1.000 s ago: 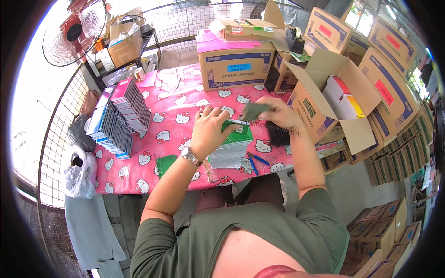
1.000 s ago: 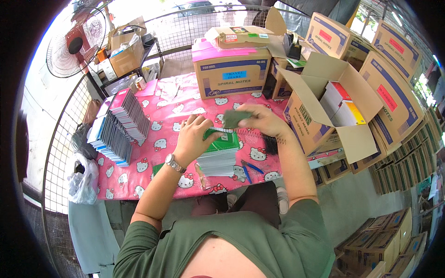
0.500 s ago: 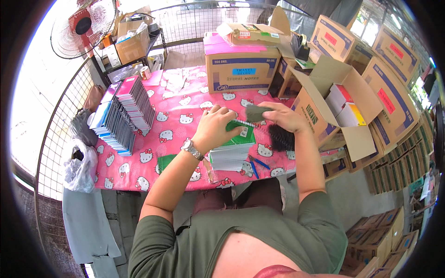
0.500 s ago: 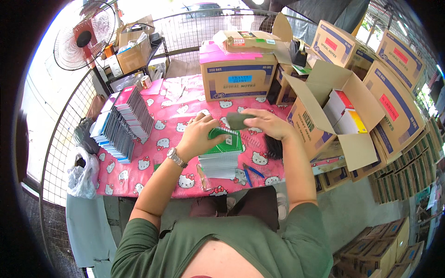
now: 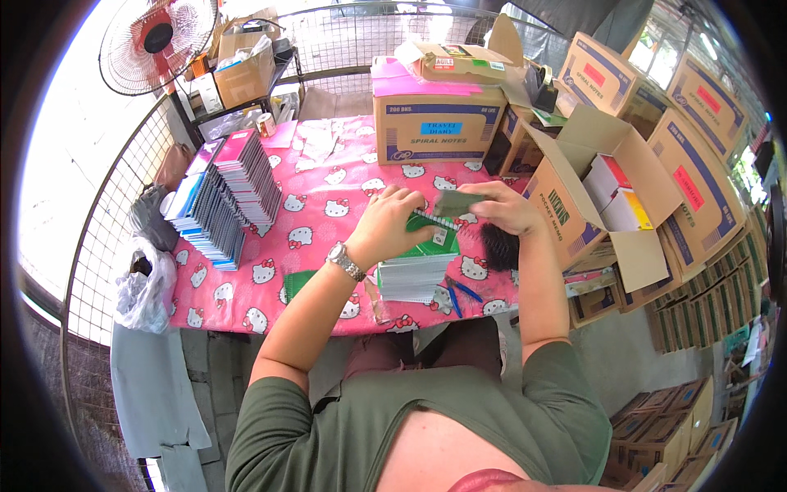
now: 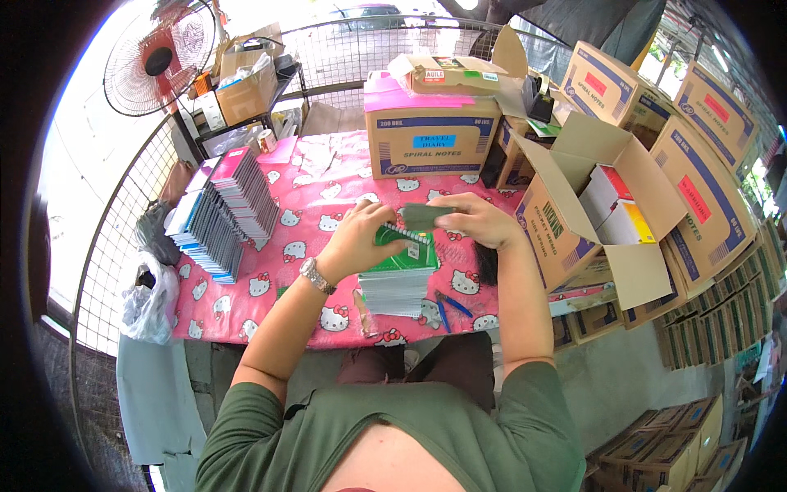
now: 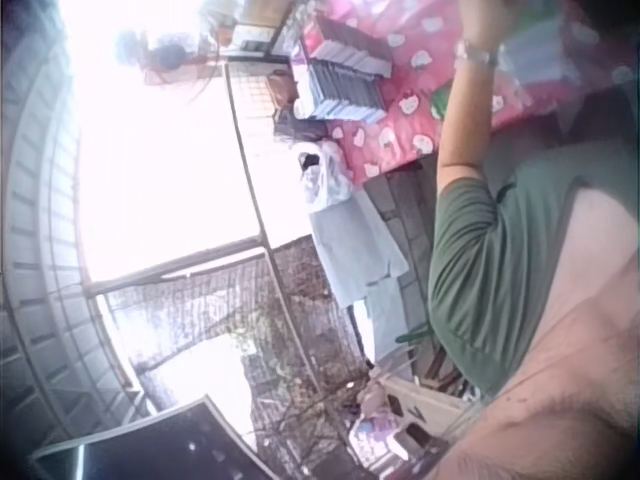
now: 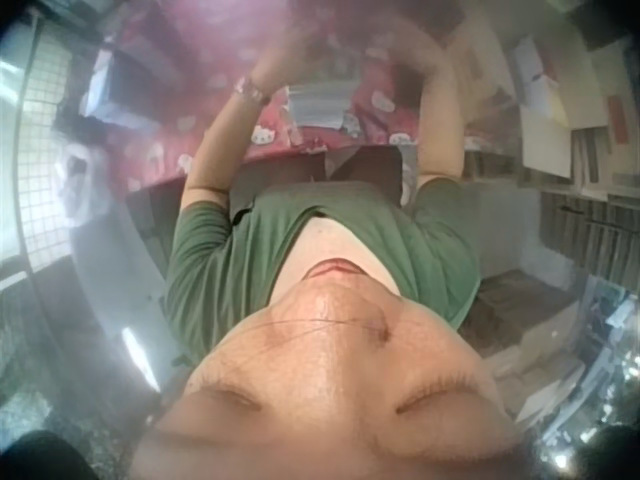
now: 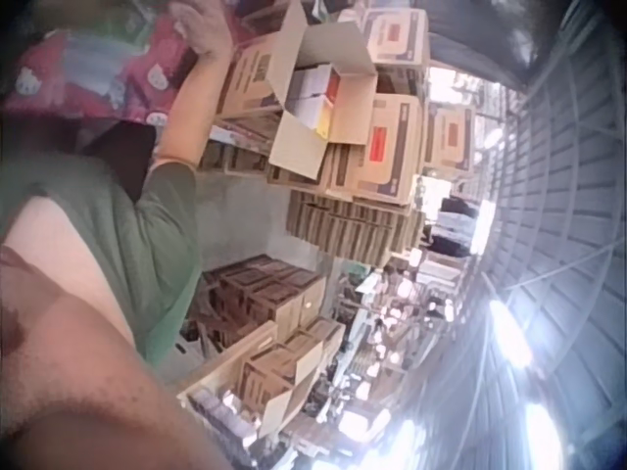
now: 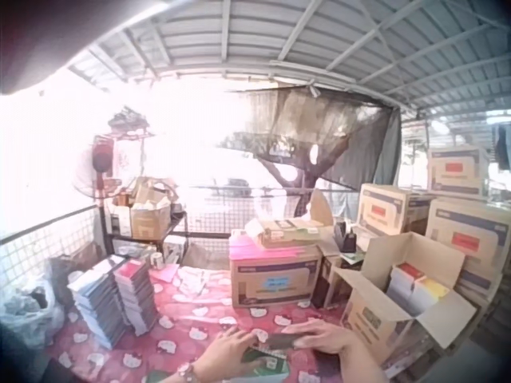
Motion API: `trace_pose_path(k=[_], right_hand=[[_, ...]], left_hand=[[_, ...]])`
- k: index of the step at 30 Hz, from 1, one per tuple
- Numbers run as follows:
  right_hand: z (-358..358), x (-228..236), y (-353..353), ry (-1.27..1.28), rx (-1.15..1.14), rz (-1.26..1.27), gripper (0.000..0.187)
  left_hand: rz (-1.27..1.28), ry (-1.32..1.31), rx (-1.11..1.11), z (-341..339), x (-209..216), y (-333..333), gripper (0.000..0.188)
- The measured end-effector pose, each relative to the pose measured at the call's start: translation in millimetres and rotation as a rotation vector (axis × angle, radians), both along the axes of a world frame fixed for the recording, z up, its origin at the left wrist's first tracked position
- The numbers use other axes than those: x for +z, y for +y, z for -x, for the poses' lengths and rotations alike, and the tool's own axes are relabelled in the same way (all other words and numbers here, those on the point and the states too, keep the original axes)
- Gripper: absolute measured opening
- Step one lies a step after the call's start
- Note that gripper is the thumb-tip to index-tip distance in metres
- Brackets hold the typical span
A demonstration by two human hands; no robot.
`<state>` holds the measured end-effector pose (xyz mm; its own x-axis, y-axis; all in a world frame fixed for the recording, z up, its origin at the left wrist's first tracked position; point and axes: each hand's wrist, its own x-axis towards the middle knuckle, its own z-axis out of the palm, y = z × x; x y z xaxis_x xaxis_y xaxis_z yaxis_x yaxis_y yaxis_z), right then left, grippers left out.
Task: The person picks up green notebooks from a stack one by one, turns them over to look at the front and back covers, and then places each notebook into a smaller stack on the left.
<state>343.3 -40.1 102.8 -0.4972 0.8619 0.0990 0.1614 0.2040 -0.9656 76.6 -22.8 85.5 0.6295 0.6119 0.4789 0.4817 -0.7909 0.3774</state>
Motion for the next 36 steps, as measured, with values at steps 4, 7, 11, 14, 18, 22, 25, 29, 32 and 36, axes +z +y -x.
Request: trace_pose_path(k=[4,7,11,14,18,22,25,29,32,36], right_hand=[[8,-9,11,0.313,0.132,0.027,0.035],[12,-2,16,0.121,0.090,0.004,0.036],[22,8,30,-0.152,0.069,-0.046,0.036],[23,9,33,-0.271,0.095,-0.050,0.033],[21,1,23,0.134,0.055,0.023,0.037],[30,-9,27,0.551,0.154,0.095,0.038],[23,-27,45,-0.096,0.021,-0.005,0.039],[-7,-149,64,-0.454,-0.701,-0.386,0.040],[-31,-267,34,-0.699,-0.467,-0.200,0.034],[5,-299,-33,-0.467,-0.843,-0.576,0.058]], left_hand=[[-0.075,-0.146,0.028,20,-4,13,0.037],[0.061,-0.072,0.031,34,-5,16,0.032],[0.285,-0.198,-0.057,30,-8,17,0.030],[0.343,-0.191,-0.030,29,-3,19,0.029],[0.377,-0.262,-0.097,29,-8,21,0.029],[0.332,-0.245,-0.055,29,-4,21,0.027],[0.364,-0.241,-0.004,31,-11,20,0.027],[0.392,-0.232,0.119,26,-7,18,0.026],[0.538,-0.477,0.136,16,-19,20,0.021],[0.528,-0.732,0.126,18,-39,18,0.020]])
